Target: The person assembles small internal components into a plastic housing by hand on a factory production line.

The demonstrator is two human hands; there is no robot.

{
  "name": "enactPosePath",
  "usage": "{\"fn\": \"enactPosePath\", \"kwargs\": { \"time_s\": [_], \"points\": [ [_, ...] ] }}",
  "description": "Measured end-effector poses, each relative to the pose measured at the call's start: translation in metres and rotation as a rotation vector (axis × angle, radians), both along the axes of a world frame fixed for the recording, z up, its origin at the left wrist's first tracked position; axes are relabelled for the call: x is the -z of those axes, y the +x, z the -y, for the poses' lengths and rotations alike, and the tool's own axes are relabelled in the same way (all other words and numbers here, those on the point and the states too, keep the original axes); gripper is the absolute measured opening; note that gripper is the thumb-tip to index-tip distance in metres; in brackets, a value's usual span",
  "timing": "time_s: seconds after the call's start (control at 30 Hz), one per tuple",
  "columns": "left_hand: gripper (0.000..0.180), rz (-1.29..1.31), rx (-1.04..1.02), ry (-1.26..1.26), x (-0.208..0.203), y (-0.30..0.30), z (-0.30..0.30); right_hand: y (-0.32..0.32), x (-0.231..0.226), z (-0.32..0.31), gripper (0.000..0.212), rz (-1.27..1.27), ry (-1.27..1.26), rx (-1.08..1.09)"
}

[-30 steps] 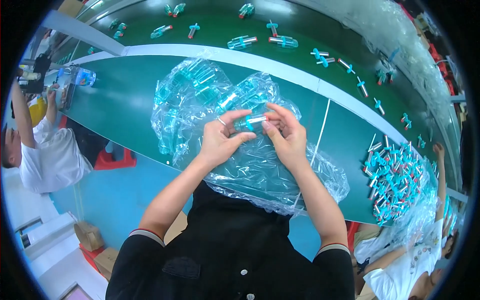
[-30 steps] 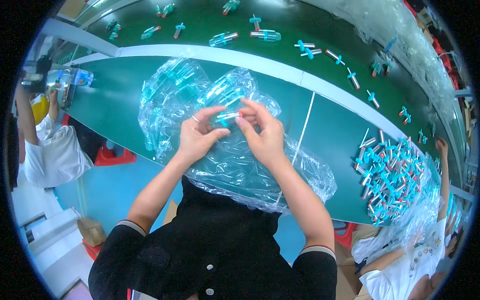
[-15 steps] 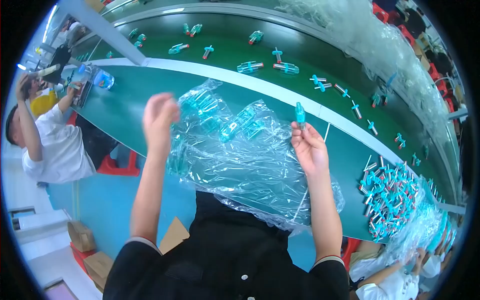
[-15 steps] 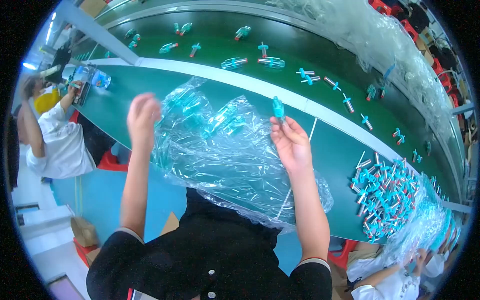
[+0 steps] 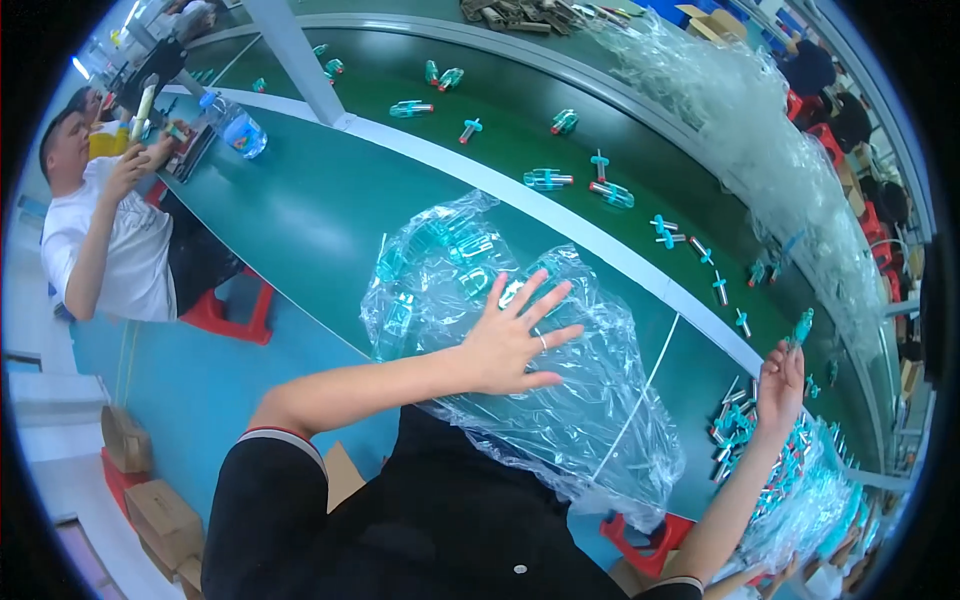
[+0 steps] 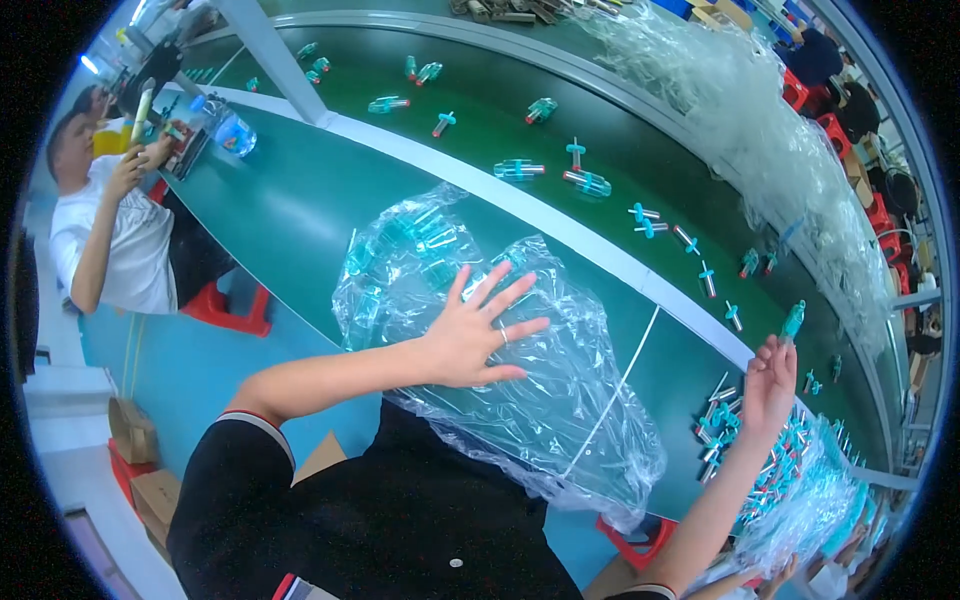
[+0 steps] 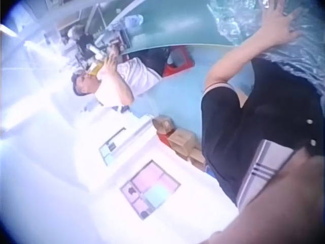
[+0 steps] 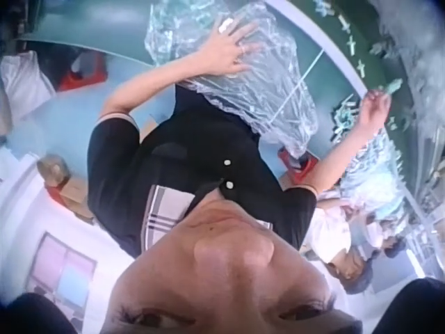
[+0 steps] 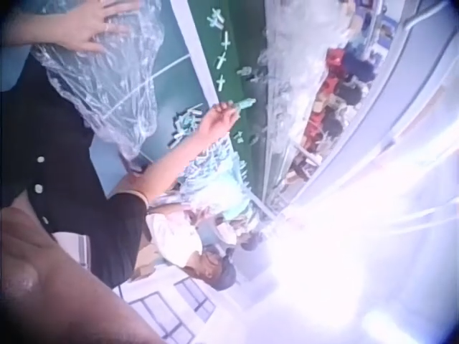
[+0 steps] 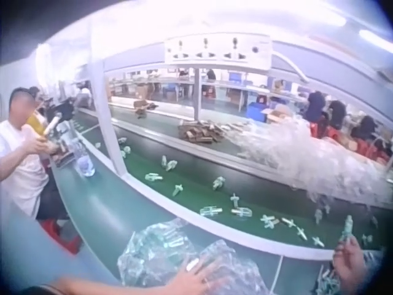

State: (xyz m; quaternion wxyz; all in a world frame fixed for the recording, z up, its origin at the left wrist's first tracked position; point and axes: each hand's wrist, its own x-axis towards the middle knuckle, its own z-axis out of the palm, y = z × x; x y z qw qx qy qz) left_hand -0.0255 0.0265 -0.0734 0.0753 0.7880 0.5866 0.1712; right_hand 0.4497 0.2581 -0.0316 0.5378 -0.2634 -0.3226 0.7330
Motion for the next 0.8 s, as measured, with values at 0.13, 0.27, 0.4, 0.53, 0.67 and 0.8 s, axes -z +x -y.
{"fn": "enactPosePath", "kwargs": {
  "time_s": [0.13, 0.27, 0.4, 0.53, 0.67, 0.8],
  "points": [
    [0.065, 0.802, -0.113, -0.239, -0.019, -0.019, -0.011, -0.034, 0.012, -0.046, 0.030, 0.329, -0.049, -0.053],
    [0.040, 1.571, -0.208, -0.143, 0.006, -0.038, -0.014, -0.153, 0.032, -0.095, 0.018, 0.632, -0.106, 0.034],
    [0.029, 1.090, -0.242, -0.044, -0.024, -0.061, -0.018, -0.223, 0.033, -0.137, 0.027, 1.099, 0.177, 0.201],
    [0.039, 0.296, -0.334, 0.238, -0.054, -0.121, -0.087, -0.247, 0.034, -0.142, 0.027, 1.745, 0.705, 0.526],
    [0.061, -0.042, -0.773, 0.209, -0.030, -0.180, -0.187, -0.372, 0.008, -0.091, 0.017, 1.592, 0.951, 0.303],
    [0.043, -0.068, -0.836, -0.043, 0.032, -0.228, -0.218, -0.448, 0.010, -0.080, 0.030, 1.882, 0.637, -0.043]
  ]
}}
